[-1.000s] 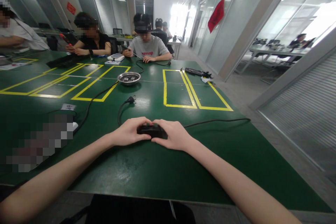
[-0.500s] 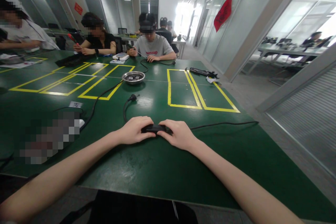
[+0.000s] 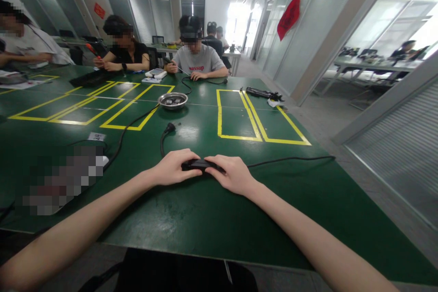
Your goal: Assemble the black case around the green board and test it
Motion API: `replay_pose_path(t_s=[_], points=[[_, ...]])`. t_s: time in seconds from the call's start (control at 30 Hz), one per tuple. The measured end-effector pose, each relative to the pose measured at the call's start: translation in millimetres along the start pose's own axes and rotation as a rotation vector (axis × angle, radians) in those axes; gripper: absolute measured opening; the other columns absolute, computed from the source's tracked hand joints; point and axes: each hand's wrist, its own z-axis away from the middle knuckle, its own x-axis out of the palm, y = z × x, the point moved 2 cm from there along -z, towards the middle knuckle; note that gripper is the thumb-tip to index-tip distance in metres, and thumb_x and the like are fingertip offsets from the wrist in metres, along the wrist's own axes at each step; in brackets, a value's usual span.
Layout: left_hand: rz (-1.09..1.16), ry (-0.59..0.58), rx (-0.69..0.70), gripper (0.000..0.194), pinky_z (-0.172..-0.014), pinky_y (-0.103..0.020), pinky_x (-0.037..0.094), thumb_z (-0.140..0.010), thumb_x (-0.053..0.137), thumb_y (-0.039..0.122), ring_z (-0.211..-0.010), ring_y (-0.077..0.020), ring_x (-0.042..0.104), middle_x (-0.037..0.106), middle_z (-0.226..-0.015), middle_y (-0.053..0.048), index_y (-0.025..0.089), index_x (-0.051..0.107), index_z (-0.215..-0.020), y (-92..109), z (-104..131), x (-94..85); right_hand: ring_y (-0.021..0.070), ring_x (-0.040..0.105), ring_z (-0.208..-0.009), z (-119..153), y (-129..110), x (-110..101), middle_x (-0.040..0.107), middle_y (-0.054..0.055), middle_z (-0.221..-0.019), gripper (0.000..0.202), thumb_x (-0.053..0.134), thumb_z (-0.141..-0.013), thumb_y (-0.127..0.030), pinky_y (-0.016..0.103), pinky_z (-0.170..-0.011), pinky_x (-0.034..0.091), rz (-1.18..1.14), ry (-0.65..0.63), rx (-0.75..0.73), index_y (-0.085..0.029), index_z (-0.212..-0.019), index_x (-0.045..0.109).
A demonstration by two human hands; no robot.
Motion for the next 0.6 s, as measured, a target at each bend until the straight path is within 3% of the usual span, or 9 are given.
replay_pose_path(t_s=[0.1,0.23,0.33,0.47,0.6], points=[[0.000,0.014,-0.006,0.030,-0.073,-0.028,0.045,-0.096,0.066,0.047,-0.082,-0.0190,0.064,0.071,-0.093,-0.004,0.019,0.067,-0.103,1,0,-0.8,0.0206,0.073,-0.084,-1,-1,-2,0.075,0.008,-0.101,0.033,0.048,-0.106,-0.036,0.032,-0.076,0.058,0.020,-0.011,-0.033,-0.022,-0.132,0.064],[0.036,-0.017,-0.006,0.027,-0.072,-0.027,0.044,-0.098,0.064,0.045,-0.080,-0.0181,0.065,0.071,-0.090,-0.003,0.018,0.068,-0.098,2,0,-0.1,0.0193,0.071,-0.086,0,-4,-2,0.067,0.010,-0.124,0.053,0.055,-0.103,-0.043,0.031,-0.073,0.058,0.187,-0.160,-0.172,-0.029,-0.154,0.047],[0.050,-0.021,-0.037,0.028,-0.071,-0.028,0.045,-0.098,0.063,0.046,-0.080,-0.0184,0.066,0.073,-0.090,-0.003,0.019,0.070,-0.099,1,0,1.0,0.0177,0.069,-0.080,2,-3,1,0.065,0.010,-0.123,0.056,0.054,-0.104,-0.040,0.029,-0.069,0.057,0.328,-0.188,-0.204,-0.033,-0.157,0.043],[0.002,0.098,0.037,0.035,-0.088,-0.036,0.051,-0.099,0.061,0.045,-0.099,-0.0239,0.067,0.075,-0.108,-0.008,0.020,0.068,-0.122,0,0,-0.1,0.0177,0.068,-0.075,3,4,4,0.065,0.009,-0.118,0.056,0.052,-0.104,-0.035,0.029,-0.065,0.057,0.332,-0.130,-0.129,-0.034,-0.159,0.041],[-0.064,0.258,0.144,0.045,-0.111,-0.050,0.043,-0.098,0.062,0.040,-0.130,-0.0299,0.056,0.063,-0.140,-0.014,0.021,0.058,-0.139,-1,1,-2.4,0.0225,0.071,-0.087,1,28,-4,0.068,0.009,-0.116,0.055,0.052,-0.102,-0.035,0.035,-0.077,0.060,0.164,0.080,0.079,-0.031,-0.156,0.046]])
